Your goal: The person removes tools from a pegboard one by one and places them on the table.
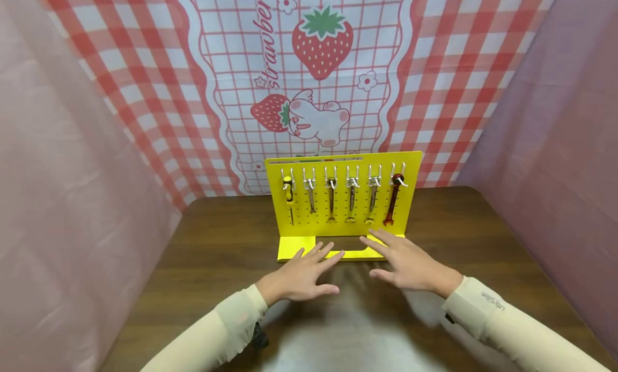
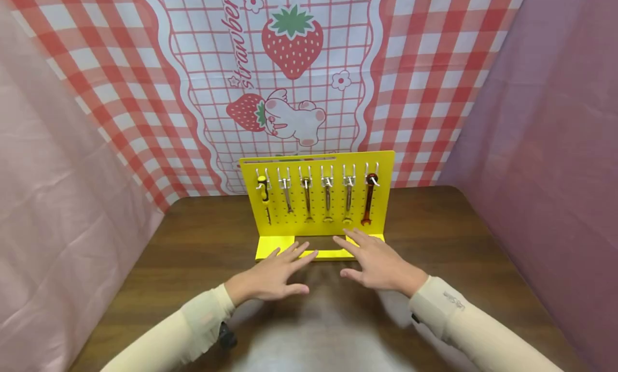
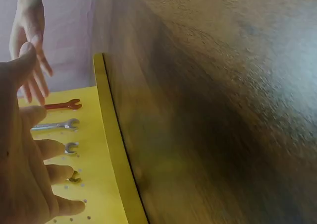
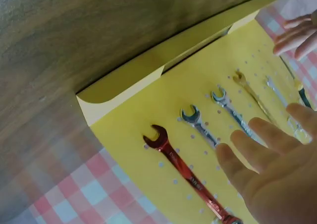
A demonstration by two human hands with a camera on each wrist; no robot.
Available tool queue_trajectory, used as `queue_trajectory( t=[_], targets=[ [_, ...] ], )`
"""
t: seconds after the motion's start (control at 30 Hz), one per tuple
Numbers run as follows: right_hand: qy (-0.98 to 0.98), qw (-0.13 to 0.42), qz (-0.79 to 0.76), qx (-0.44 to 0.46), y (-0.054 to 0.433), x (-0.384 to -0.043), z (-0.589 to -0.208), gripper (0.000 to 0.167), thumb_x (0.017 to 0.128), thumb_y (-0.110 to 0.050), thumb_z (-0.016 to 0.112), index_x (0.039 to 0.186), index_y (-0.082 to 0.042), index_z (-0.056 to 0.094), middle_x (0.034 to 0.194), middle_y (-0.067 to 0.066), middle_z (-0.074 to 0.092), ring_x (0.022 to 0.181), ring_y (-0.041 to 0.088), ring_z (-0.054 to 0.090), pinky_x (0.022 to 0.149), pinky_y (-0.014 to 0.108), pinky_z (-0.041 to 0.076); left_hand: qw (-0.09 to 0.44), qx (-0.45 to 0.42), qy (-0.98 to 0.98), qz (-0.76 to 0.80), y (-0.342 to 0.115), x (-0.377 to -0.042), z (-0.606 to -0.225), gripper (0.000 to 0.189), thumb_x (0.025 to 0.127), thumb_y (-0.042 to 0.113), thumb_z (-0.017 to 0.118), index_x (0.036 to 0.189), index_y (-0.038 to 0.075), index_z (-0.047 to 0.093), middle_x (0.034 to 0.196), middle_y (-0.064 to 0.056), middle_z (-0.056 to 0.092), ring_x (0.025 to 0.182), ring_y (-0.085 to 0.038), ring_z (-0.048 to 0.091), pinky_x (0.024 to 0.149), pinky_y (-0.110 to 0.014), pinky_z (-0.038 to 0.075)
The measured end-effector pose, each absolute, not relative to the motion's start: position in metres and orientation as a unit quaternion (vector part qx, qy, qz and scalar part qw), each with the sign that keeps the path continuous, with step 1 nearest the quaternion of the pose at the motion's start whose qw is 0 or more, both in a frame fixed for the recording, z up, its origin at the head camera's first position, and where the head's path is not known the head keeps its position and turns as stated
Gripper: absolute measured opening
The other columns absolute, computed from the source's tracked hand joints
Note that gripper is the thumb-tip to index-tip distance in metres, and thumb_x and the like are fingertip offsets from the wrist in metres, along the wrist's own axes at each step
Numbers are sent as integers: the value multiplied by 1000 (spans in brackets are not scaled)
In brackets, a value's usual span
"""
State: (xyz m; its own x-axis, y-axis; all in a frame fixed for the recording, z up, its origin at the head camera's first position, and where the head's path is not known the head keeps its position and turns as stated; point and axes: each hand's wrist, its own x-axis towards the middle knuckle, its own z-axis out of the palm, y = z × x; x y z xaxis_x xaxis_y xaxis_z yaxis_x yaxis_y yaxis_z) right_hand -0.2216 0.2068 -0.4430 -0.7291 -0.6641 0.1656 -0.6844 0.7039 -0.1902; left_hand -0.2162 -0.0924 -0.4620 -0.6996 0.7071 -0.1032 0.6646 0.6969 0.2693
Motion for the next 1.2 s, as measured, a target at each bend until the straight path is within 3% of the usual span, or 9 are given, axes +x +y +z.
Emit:
queue_trajectory(
  t=[0.13,0.3,0.43,0.57,0.77,1.03,1.2],
  targets=[
    [-928,86,151,329,209,-225,-438,67,89,-34,78,146,-11,53,141,18,56,122,40,57,97,61,46,99,375,910,148,-83,-222,-462,77,100,62,45,163,31,14,167,-10,17,152,-35,18,115,-63,21],
    [-919,146,213,298,212,-233,-431,45,87,-13,79,129,-1,65,117,15,67,102,34,66,85,54,55,103,362,904,201,-66,-231,-463,76,100,65,43,162,32,14,165,-7,24,150,-25,26,117,-50,28],
    [-902,201,266,275,216,-242,-426,28,86,0,76,114,-1,71,100,9,70,82,22,65,69,43,56,108,365,896,230,-49,-239,-464,76,100,63,44,162,28,17,165,-5,26,149,-17,27,117,-42,29],
    [-891,237,312,231,221,-251,-423,13,89,2,71,100,-2,74,90,7,69,72,15,58,62,27,50,118,372,889,241,-36,-242,-465,74,102,57,47,162,25,19,165,-2,26,148,-12,26,118,-35,27],
    [-886,245,363,154,232,-258,-415,8,94,-7,66,97,-1,72,88,12,70,72,3,56,64,9,43,122,371,887,245,-17,-245,-465,72,103,52,51,162,25,20,164,1,28,147,-11,28,117,-31,27],
    [-873,269,397,91,240,-271,-398,16,95,-7,64,108,2,67,100,16,67,83,1,52,70,12,40,77,361,884,285,11,-258,-460,69,104,45,52,162,19,23,162,-3,33,146,-14,32,117,-27,26],
    [-868,289,393,97,241,-283,-393,26,95,-2,62,120,1,66,106,17,67,90,13,57,75,13,39,63,341,879,328,21,-262,-457,69,104,40,53,161,13,24,161,-4,33,143,-15,37,115,-27,30]
  ],
)
